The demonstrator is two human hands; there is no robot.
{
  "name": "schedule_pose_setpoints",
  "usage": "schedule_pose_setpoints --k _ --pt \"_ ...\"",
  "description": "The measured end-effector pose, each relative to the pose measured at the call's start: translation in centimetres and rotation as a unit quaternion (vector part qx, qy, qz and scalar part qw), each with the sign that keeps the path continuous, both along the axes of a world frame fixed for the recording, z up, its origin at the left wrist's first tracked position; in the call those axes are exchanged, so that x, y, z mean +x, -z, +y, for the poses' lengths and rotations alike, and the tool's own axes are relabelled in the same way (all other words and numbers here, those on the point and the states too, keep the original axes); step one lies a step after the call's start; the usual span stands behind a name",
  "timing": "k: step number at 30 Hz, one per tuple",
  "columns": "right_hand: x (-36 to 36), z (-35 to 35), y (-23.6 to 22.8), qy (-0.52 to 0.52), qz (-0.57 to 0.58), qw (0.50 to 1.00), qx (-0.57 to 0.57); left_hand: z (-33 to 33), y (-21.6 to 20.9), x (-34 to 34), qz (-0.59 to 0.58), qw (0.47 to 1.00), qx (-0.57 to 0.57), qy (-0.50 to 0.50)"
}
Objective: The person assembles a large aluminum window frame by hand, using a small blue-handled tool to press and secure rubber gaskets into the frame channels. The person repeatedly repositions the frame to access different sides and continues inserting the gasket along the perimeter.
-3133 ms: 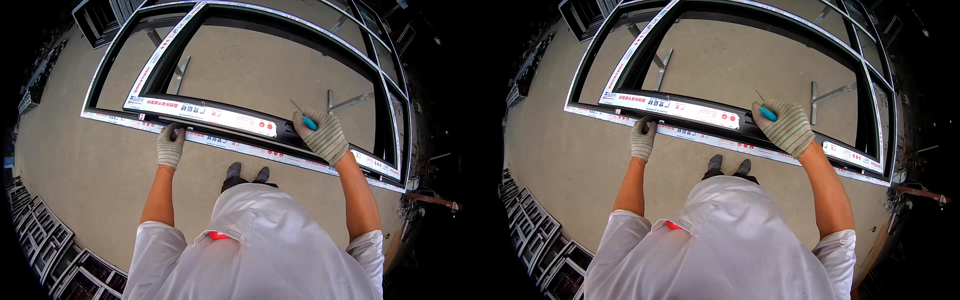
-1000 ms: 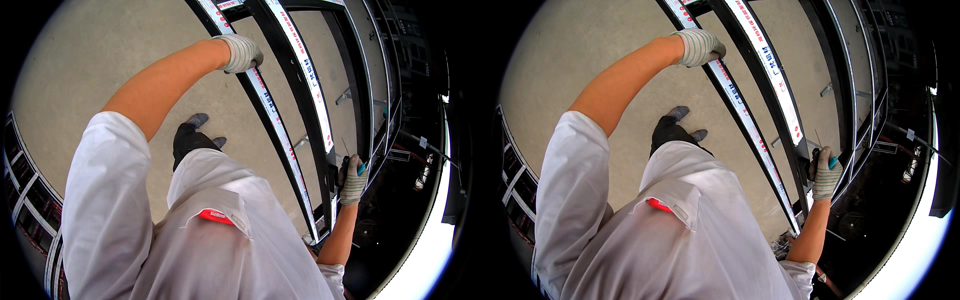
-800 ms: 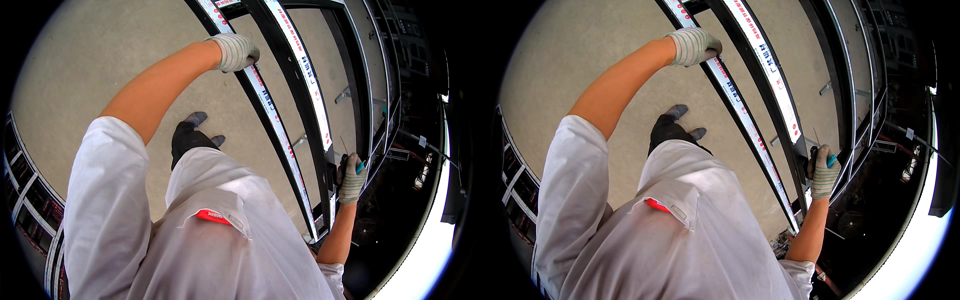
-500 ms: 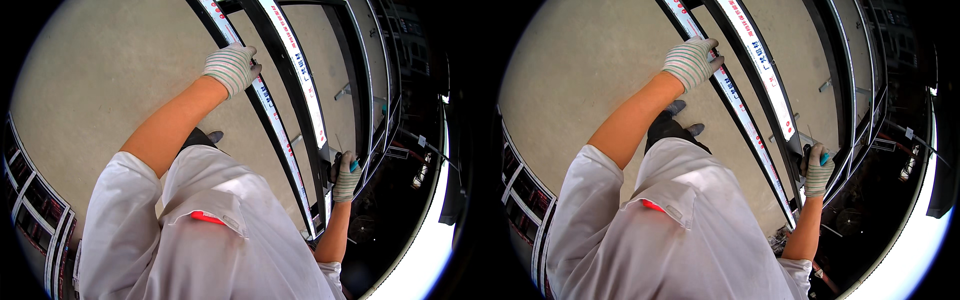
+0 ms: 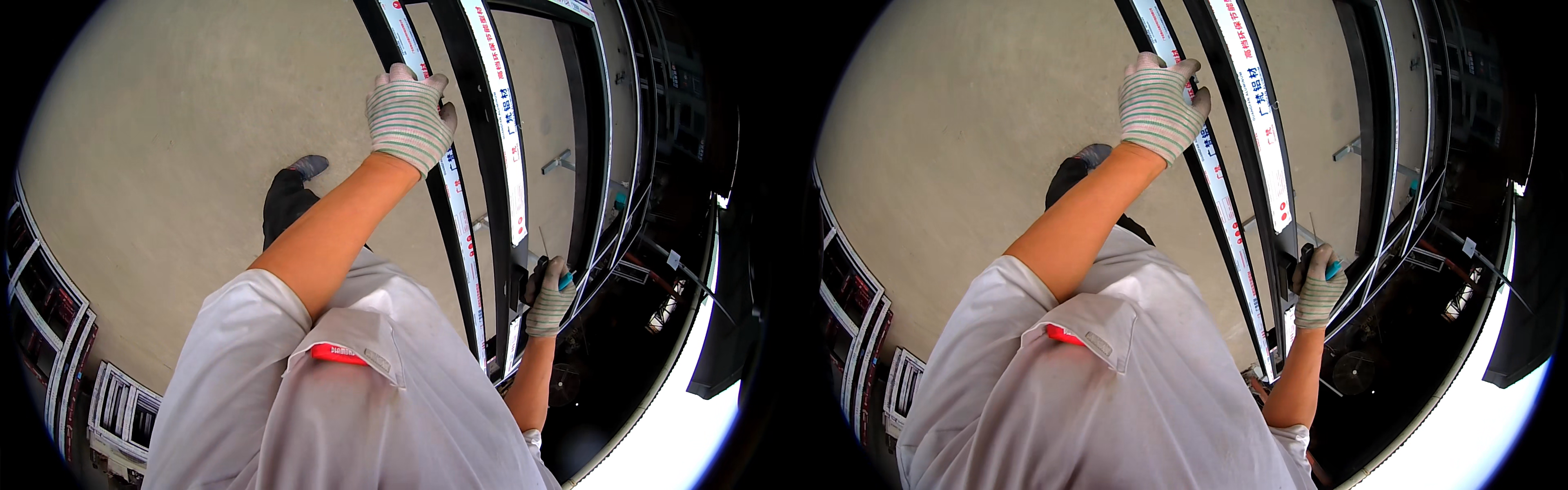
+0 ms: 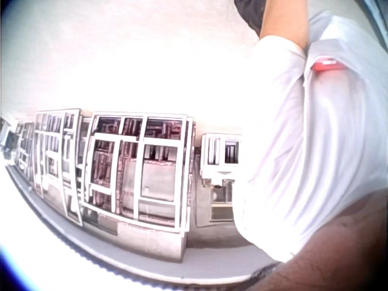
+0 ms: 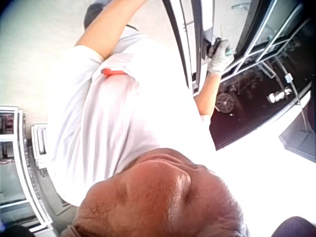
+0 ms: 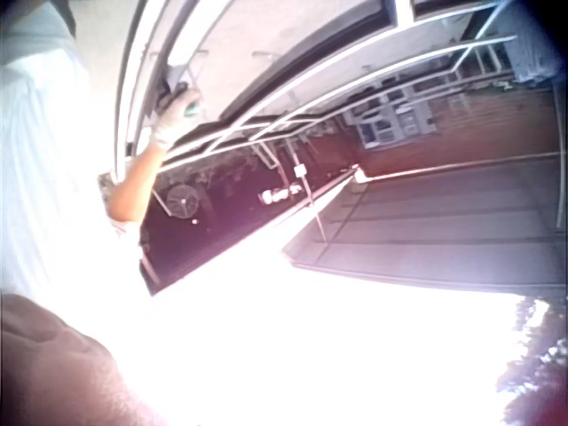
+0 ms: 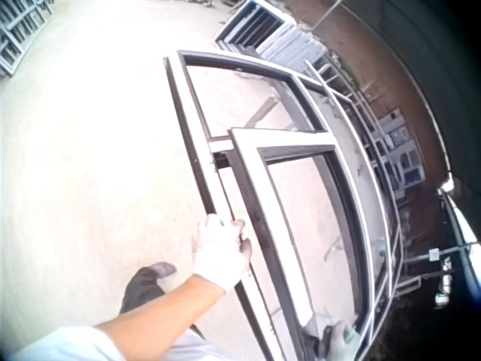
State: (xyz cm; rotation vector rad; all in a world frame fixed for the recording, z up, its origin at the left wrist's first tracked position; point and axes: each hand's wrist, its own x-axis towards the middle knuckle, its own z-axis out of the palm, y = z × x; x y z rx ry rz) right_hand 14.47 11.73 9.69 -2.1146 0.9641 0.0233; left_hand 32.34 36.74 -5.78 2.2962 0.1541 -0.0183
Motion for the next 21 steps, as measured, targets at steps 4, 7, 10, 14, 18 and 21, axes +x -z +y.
schedule_pose_setpoints --k 4,7,10,14,18,21 --pt "-0.3 -0.9 0.4 -0.024 -0.006 1.000 0.014 -0.4 0.3 0.0 -0.017 1.000 -0.014 -0.015" --pt "-0.1 -0.8 0.4 -0.024 -0.002 1.000 0.013 -0.5 0.8 -0.1 -0.058 0.994 -0.073 -0.050" --pt "-0.1 -1.0 0.3 -0.017 -0.003 1.000 0.017 -0.5 2.3 -0.4 -0.086 0.978 -0.175 -0.077" --pt "0.0 -0.8 0.0 -0.007 0.023 0.999 0.038 -0.3 1.2 -1.8 -0.074 0.962 -0.252 -0.079" --pt "0.2 -0.8 -0.4 -0.026 0.044 0.996 0.072 -0.6 -1.0 -2.1 -0.076 0.939 -0.327 -0.075" --pt "-0.1 -1.3 0.1 -0.008 0.053 0.996 0.072 -0.7 -1.6 -2.2 -0.071 0.935 -0.341 -0.069"
